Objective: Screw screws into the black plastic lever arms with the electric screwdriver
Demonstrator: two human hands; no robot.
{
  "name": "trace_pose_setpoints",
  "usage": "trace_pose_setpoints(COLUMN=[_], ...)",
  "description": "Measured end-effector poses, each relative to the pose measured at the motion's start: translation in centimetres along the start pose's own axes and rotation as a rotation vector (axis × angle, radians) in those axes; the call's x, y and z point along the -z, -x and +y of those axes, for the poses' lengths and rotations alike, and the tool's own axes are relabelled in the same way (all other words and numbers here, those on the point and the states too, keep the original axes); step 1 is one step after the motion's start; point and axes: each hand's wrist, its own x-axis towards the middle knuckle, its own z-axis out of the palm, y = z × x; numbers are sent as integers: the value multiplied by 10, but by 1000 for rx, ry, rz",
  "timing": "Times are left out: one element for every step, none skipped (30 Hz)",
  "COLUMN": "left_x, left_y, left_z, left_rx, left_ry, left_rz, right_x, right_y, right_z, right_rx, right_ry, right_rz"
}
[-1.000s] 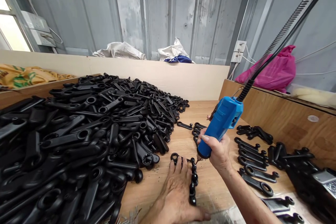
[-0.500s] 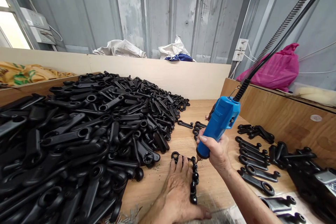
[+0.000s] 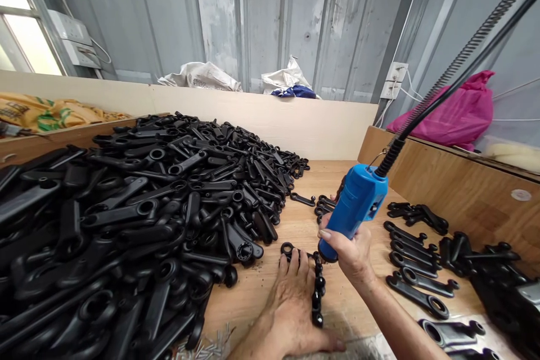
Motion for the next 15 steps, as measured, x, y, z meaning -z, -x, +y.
trace_pose_setpoints(left_x=[1, 3, 3, 4, 4, 3, 2, 1, -1, -2, -4, -5, -7, -8, -9], left_y=[0, 0, 1, 0, 0, 0, 0, -1, -1, -1, -2, -2, -3, -3, -4], left_z=[0, 1, 1, 0, 0, 0, -1, -1, -1, -2, -2, -3, -3, -4, -5], left_rx=[-3, -8, -21, -32, -41, -44, -46, -52, -63, -75, -87, -94, -94, -83, -71], left_ry=[6, 17, 32, 44, 49, 49, 45, 38, 31, 24, 17, 7, -1, -8, -13], left_rz=[-12, -21, -27, -35, -43, -45, -41, -28, -7, 17, 39, 49, 48, 44, 43], right_x=[0, 0, -1, -2, -4, -5, -7, -9, -10, -9, -8, -6, -4, 0, 3], right_y=[1, 2, 4, 6, 8, 10, 12, 14, 15, 15, 15, 14, 13, 12, 11], right_z=[0, 0, 0, 0, 0, -1, -2, -3, -5, -7, -10, -12, -14, -16, -17], right_rx=[3, 6, 11, 16, 21, 25, 28, 30, 33, 39, 49, 65, 82, 99, 112], right_ry=[2, 5, 7, 9, 8, 5, 1, -4, -10, -17, -28, -43, -62, -81, -99], right_rz=[-9, -18, -26, -34, -38, -38, -32, -20, 3, 35, 78, 126, 172, 211, 236])
